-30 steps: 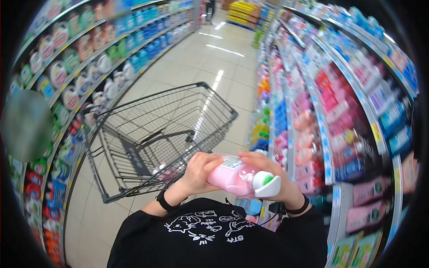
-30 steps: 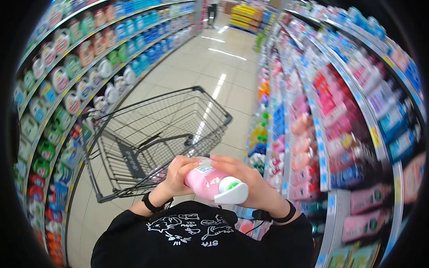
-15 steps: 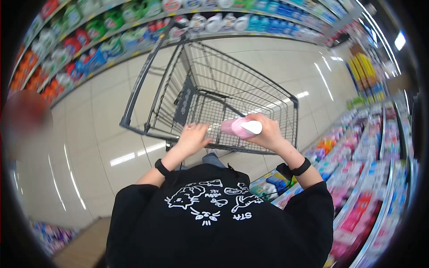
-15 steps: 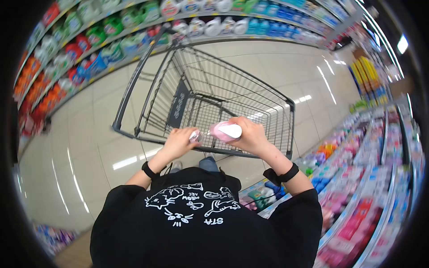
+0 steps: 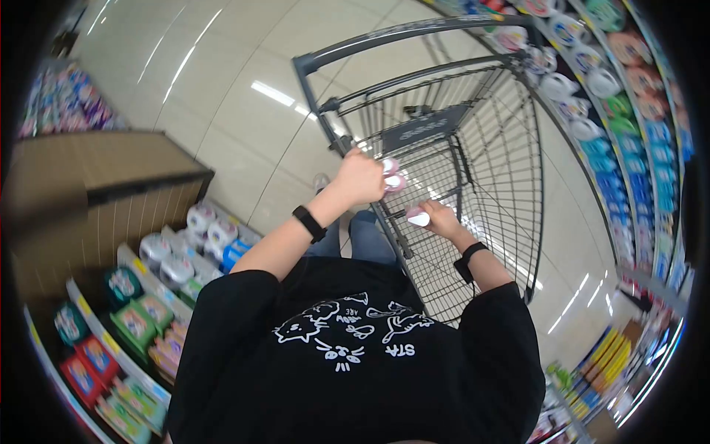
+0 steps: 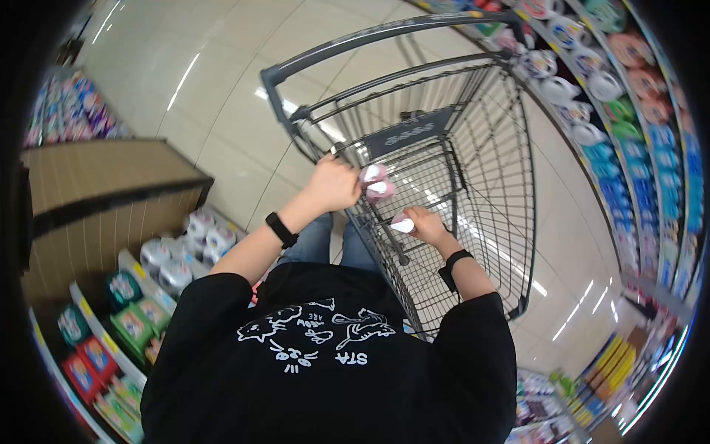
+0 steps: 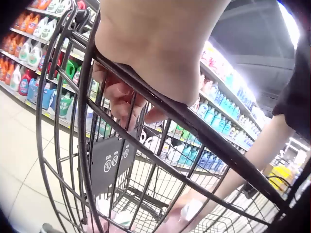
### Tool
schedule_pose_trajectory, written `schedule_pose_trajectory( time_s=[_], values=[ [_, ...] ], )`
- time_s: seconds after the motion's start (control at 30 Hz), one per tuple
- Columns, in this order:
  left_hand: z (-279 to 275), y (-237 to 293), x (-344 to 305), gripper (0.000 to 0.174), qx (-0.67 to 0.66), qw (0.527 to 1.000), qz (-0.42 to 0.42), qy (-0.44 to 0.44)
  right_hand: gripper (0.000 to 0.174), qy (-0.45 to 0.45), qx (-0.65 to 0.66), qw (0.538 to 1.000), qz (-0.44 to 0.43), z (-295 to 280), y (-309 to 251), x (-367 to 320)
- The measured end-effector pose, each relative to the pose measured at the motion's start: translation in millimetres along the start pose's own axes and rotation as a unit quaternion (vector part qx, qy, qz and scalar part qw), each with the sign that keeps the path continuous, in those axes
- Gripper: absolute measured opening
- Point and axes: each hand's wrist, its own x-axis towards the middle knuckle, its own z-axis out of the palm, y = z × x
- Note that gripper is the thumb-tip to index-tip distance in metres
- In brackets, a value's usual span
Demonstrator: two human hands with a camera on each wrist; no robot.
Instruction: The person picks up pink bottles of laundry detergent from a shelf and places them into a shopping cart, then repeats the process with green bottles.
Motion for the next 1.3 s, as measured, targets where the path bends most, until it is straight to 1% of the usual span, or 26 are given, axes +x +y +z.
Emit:
schedule_pose_trajectory(
  time_s=[0.07,0.1,0.2,0.23,0.27,0.33,0.37,0.47,0.53,0.63,0.73,0.77,0.87,0.9,1.0,1.03,1.07,1.1,1.13,1.17,1.2,1.23,1.27,1.3],
  values=[
    [-6.4,1.5,1.2,0.017,-0.007,0.999,-0.008,-0.031,0.061,-0.01,0.015,1.0,-0.019,31.8,17.1,18.0],
    [-6.3,0.6,0.0,0.018,-0.009,1.0,-0.006,-0.024,0.06,-0.039,0.02,0.999,-0.005,39.2,17.7,26.5],
    [-2.3,-2.9,0.6,0.018,-0.017,1.0,0.006,0.001,0.059,-0.038,0.014,0.999,-0.027,63.2,23.8,50.6],
    [-1.4,-2.5,0.7,0.019,-0.019,1.0,0.004,0.009,0.059,-0.036,0.018,0.999,-0.015,75.1,28.5,54.8],
    [-0.5,-2.8,1.1,0.02,-0.021,1.0,0.004,0.017,0.062,-0.043,0.049,0.998,-0.011,87.4,33.9,61.2],
    [-0.3,-5.0,2.9,0.017,-0.013,1.0,0.013,0.006,0.062,-0.049,0.038,0.998,-0.002,102.6,37.8,68.0],
    [0.1,-4.7,3.1,0.017,-0.015,1.0,0.014,0.004,0.064,-0.073,0.055,0.995,0.028,109.4,38.7,69.5],
    [-1.0,-5.9,9.0,0.016,-0.013,1.0,0.018,-0.013,0.06,-0.018,0.059,0.998,0.024,116.0,36.9,69.5],
    [-2.5,-7.2,10.8,0.017,-0.014,0.999,0.019,-0.029,0.063,-0.035,0.085,0.994,0.054,115.5,35.0,68.6],
    [-3.7,-9.6,13.8,0.018,-0.025,0.999,0.032,-0.018,0.067,-0.049,0.118,0.988,0.083,114.2,36.5,69.8],
    [0.3,-10.7,16.5,0.019,-0.022,0.999,0.035,-0.022,0.07,-0.017,0.113,0.983,0.144,124.6,37.6,65.7],
    [2.3,-11.3,17.5,0.02,-0.023,0.999,0.036,-0.027,0.073,-0.019,0.129,0.972,0.198,129.4,37.7,64.9],
    [2.8,-11.9,23.5,0.02,-0.033,0.998,0.052,-0.034,0.078,0.05,0.144,0.94,0.304,139.8,44.9,58.7],
    [0.7,-11.7,26.8,0.019,-0.03,0.997,0.052,-0.058,0.08,0.017,0.165,0.92,0.354,139.7,48.8,60.7],
    [6.2,-15.5,36.7,0.019,-0.037,0.994,0.077,-0.069,0.092,-0.042,0.202,0.899,0.386,111.5,43.7,65.8],
    [1.2,-14.8,42.9,0.021,-0.024,0.992,0.078,-0.093,0.096,-0.086,0.212,0.888,0.398,97.8,43.9,67.1],
    [-3.3,-14.0,48.2,0.021,-0.019,0.99,0.084,-0.113,0.091,-0.119,0.198,0.9,0.369,79.2,40.7,62.6],
    [-5.2,-15.0,55.8,0.022,-0.013,0.986,0.103,-0.131,0.086,-0.121,0.202,0.892,0.386,45.7,25.4,60.8],
    [0.3,-17.5,59.5,0.022,-0.008,0.986,0.117,-0.121,0.08,-0.121,0.208,0.88,0.409,17.1,9.5,56.6],
    [-0.8,-10.7,66.2,0.022,-0.002,0.983,0.143,-0.112,0.074,-0.081,0.218,0.879,0.417,4.6,1.6,36.3],
    [-12.1,3.5,75.6,0.022,-0.005,0.978,0.15,-0.146,0.068,-0.037,0.226,0.874,0.428,-4.8,-7.1,12.2],
    [-0.8,5.1,76.2,0.022,0.0,0.976,0.205,-0.076,0.065,-0.015,0.239,0.862,0.447,-12.1,-21.2,-10.2],
    [7.4,9.6,83.1,0.027,0.009,0.965,0.257,-0.056,0.062,0.012,0.256,0.845,0.47,-16.8,-37.5,-31.3],
    [4.0,20.7,90.6,0.025,0.04,0.946,0.319,-0.05,0.06,0.045,0.272,0.824,0.495,-24.4,-61.4,-51.3]
  ],
)
